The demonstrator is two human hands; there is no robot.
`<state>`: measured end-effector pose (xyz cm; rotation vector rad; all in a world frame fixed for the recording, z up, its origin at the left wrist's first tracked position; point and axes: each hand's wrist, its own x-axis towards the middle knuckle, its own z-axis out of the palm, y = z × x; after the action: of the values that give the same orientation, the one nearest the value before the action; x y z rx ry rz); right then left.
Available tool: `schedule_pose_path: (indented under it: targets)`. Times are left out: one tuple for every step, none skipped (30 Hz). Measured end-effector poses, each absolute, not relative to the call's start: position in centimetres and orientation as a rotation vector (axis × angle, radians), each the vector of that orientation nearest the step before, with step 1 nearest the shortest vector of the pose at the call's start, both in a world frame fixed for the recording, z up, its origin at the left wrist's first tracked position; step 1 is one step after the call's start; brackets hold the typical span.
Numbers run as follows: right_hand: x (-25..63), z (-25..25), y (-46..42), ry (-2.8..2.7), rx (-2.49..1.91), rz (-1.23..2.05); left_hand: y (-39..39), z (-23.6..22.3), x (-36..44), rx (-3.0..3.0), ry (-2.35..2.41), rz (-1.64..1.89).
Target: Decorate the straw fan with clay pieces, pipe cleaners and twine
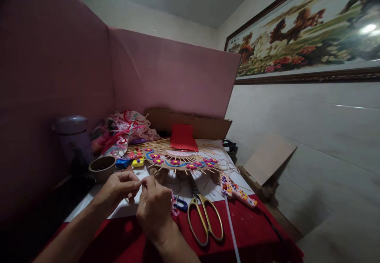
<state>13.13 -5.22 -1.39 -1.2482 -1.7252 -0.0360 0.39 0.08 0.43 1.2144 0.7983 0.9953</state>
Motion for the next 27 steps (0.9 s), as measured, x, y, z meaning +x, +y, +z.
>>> schedule_pose_path:
  targets:
    - [13.1, -1.5, -5.1, -1.715, -1.256, -0.040, 0.0, 0.4, 0.4, 1.240, 0.823, 1.018]
    - [13.1, -1.6, -5.0, -1.703, -1.265, -0.044, 0.0, 0.4, 0.5, 1.271, 0.851, 1.047]
    - [13.1, -1.8, -4.9, -1.696, -1.267, -0.050, -0.1, 0.5, 0.6, 1.304, 0.882, 1.084]
    - [13.2, -1.9, -4.8, -1.696, -1.259, -0.055, -0.2, 0.5, 0.7, 1.334, 0.911, 1.127]
    - [13.2, -2.0, -4.7, -1.697, -1.244, -0.059, -0.2, 0.5, 0.8, 1.361, 0.934, 1.168]
    - [13.2, -2.0, -4.6, -1.693, -1.230, -0.057, -0.3, 0.5, 0.9, 1.387, 0.947, 1.198]
    - [13.2, -2.1, -4.6, -1.679, -1.225, -0.046, -0.3, 0.5, 1.0, 1.411, 0.954, 1.219]
    - [13.2, -2.1, -4.6, -1.656, -1.230, -0.027, -0.3, 0.6, 1.0, 1.432, 0.951, 1.228]
    - [13.2, -2.0, -4.6, -1.623, -1.243, -0.001, -0.3, 0.6, 1.1, 1.450, 0.941, 1.226]
    - [13.2, -2.0, -4.7, -1.587, -1.258, 0.027, -0.3, 0.6, 1.2, 1.460, 0.932, 1.224]
    - [13.2, -1.9, -4.7, -1.557, -1.268, 0.056, -0.3, 0.6, 1.2, 1.462, 0.929, 1.226]
    - [13.2, -1.8, -4.8, -1.536, -1.271, 0.086, -0.3, 0.6, 1.3, 1.459, 0.925, 1.235]
    - [13.2, -1.6, -4.9, -1.521, -1.267, 0.117, -0.3, 0.6, 1.3, 1.451, 0.917, 1.244]
    - [13.2, -1.4, -5.0, -1.512, -1.257, 0.153, -0.3, 0.5, 1.3, 1.441, 0.903, 1.251]
    - [13.2, -1.3, -5.1, -1.508, -1.246, 0.194, -0.3, 0.5, 1.3, 1.427, 0.884, 1.261]
    - [13.2, -1.1, -5.1, -1.507, -1.233, 0.236, -0.3, 0.5, 1.3, 1.412, 0.856, 1.267]
    - [13.2, -1.0, -5.2, -1.508, -1.219, 0.275, -0.3, 0.5, 1.2, 1.396, 0.821, 1.268]
    - [13.2, -0.9, -5.2, -1.514, -1.203, 0.308, -0.3, 0.5, 1.2, 1.378, 0.785, 1.264]
    - [13.2, -0.8, -5.3, -1.528, -1.184, 0.331, -0.3, 0.5, 1.0, 1.363, 0.753, 1.259]
    - [13.1, -0.8, -5.3, -1.544, -1.169, 0.339, -0.3, 0.6, 0.9, 1.358, 0.732, 1.256]
    - [13.1, -0.8, -5.3, -1.562, -1.157, 0.327, -0.3, 0.6, 0.8, 1.367, 0.725, 1.259]
    - [13.1, -0.9, -5.3, -1.581, -1.151, 0.291, -0.3, 0.6, 0.7, 1.387, 0.735, 1.269]
    - [13.2, -1.0, -5.3, -1.596, -1.151, 0.237, -0.2, 0.7, 0.6, 1.415, 0.758, 1.282]
    - [13.2, -1.1, -5.3, -1.608, -1.158, 0.172, -0.2, 0.7, 0.5, 1.448, 0.785, 1.295]
    - [13.2, -1.2, -5.3, -1.618, -1.167, 0.099, -0.2, 0.7, 0.5, 1.482, 0.810, 1.300]
    - [13.2, -1.4, -5.2, -1.629, -1.176, 0.029, -0.1, 0.6, 0.5, 1.512, 0.827, 1.295]
    - [13.3, -1.5, -5.1, -1.641, -1.182, -0.033, 0.0, 0.5, 0.6, 1.538, 0.837, 1.278]
